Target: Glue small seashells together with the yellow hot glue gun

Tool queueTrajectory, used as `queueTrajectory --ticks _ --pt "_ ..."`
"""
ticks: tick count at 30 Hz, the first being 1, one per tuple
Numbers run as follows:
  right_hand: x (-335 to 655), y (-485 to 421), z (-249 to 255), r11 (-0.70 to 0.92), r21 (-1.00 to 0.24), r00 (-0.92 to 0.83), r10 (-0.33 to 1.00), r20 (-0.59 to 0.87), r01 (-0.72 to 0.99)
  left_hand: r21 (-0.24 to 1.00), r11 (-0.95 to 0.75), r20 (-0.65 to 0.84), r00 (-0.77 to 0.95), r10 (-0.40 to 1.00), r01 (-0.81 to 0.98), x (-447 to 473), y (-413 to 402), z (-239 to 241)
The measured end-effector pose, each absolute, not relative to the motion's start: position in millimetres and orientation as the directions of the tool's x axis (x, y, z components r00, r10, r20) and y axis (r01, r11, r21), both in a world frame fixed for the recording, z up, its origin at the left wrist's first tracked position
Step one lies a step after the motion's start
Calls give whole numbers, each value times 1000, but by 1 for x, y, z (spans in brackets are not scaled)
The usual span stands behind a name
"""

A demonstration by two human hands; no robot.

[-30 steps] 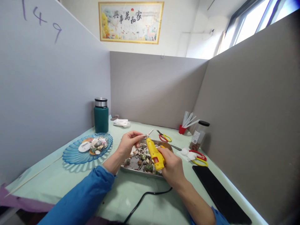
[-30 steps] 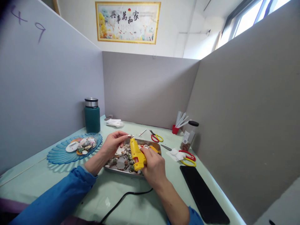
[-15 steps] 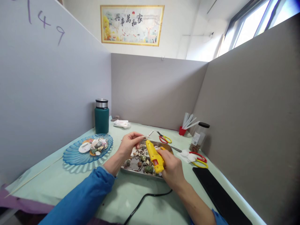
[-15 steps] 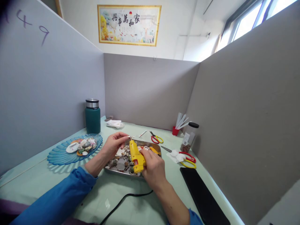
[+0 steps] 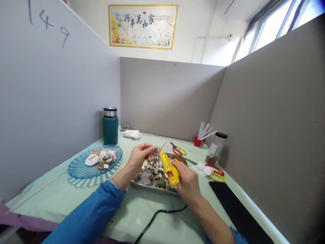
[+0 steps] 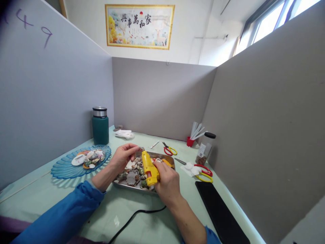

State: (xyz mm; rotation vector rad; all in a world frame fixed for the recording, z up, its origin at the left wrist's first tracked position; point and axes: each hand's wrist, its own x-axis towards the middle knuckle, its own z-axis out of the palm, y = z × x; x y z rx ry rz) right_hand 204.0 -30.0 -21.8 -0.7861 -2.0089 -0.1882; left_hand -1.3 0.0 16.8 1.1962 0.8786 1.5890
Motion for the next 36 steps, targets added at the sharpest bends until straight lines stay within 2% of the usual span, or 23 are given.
queueTrajectory --ticks 17,31,36 --pt "203 -30 -21 797 -180 -378 455 806 576 915 -319 315 -59 947 -247 -1 0 16" --pt "204 -30 -21 754 -224 -324 504 801 618 927 -319 313 -63 948 -198 0 -3 18" --pt "204 -32 -21 782 -209 -354 481 802 587 926 -319 311 -72 948 -204 0 -4 19"
